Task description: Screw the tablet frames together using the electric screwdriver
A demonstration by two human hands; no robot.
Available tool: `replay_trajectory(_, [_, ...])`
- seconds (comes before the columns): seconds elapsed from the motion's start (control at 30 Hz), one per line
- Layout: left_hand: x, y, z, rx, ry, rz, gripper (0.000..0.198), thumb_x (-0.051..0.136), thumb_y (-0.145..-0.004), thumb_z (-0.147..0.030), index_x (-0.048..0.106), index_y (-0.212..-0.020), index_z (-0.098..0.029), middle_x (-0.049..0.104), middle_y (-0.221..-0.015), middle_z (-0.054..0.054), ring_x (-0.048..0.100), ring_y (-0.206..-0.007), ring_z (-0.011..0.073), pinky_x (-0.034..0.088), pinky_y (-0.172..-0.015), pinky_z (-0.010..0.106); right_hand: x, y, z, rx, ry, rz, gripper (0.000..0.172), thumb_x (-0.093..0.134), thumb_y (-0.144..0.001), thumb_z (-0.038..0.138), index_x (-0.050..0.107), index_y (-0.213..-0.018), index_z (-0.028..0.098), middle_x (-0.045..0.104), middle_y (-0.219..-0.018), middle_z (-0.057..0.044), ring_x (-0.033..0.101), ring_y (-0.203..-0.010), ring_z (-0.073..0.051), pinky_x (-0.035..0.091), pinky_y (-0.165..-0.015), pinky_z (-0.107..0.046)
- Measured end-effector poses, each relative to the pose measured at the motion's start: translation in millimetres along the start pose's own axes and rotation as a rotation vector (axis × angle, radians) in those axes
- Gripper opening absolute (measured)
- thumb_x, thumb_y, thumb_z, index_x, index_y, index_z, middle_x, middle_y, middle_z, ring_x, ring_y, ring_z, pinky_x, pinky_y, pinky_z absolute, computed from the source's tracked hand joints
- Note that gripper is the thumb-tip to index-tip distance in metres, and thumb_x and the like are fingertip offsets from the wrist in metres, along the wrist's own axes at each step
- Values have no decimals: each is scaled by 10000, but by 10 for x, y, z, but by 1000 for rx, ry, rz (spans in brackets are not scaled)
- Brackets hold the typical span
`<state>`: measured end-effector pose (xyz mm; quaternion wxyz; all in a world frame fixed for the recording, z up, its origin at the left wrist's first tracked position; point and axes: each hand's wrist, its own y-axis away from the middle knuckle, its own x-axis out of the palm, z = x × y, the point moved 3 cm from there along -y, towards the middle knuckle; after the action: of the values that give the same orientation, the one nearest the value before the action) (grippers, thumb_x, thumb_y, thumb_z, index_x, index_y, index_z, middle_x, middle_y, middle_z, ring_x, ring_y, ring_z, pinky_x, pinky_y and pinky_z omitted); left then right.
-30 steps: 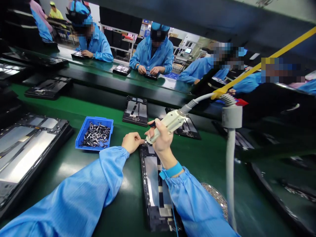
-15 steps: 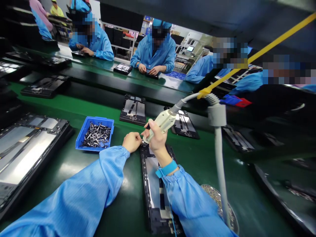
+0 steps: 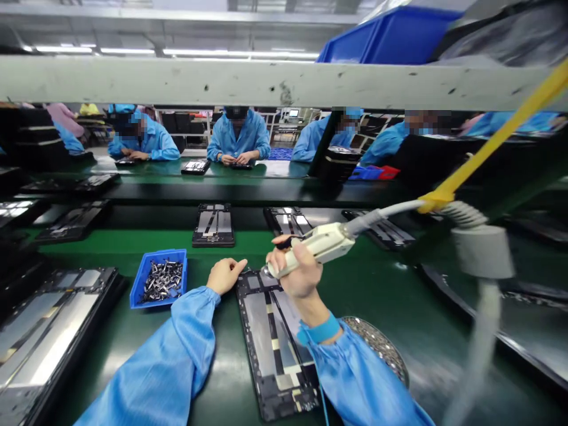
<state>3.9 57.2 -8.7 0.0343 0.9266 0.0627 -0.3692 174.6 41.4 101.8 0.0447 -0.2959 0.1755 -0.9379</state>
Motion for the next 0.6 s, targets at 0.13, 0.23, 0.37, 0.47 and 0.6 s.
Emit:
replay_trajectory(0.13, [100,-29,-230,84,-206,8,202,721,-891,-305,749,-720,-201,739,-815,91,696,-899,259,474,-802,306,-350,209,100,7,68,-74,438,815,-724,623,710,-735,197,420,-373,81,411,-329,-111,456,-451,-289])
replay_trajectory(0.23, [196,-15,-337,153,-334,-11,181,611,-973,-211,770,-888,-197,752,-1028,98,691,-1027,238,472,-885,295,-543,325,207,-6,40,-143,413,843,-711,586,730,-730,190,441,-372,69,427,-335,-114,472,-456,-294])
replay_trajectory(0.37, [266,-21,-486,236,-497,-7,239,505,-1057,-266,740,-1058,-220,726,-1119,78,689,-1034,215,473,-854,283,-692,426,402,-45,-2,-192,414,851,-705,574,737,-720,176,441,-376,62,426,-332,-108,465,-441,-286])
replay_trajectory(0.47, [191,-11,-655,248,-605,-33,241,486,-1070,-290,713,-1098,-213,723,-1088,78,680,-1029,231,478,-849,299,-778,491,525,-83,3,-202,399,828,-749,562,734,-738,175,440,-390,62,430,-341,-112,475,-436,-294])
replay_trajectory(0.6, [-205,301,-643,178,-717,-161,343,346,-1101,-273,656,-1170,-146,693,-1152,140,647,-1123,263,484,-928,341,-1005,569,714,-172,87,-247,358,828,-778,524,732,-772,180,475,-419,57,469,-357,-130,495,-443,-313])
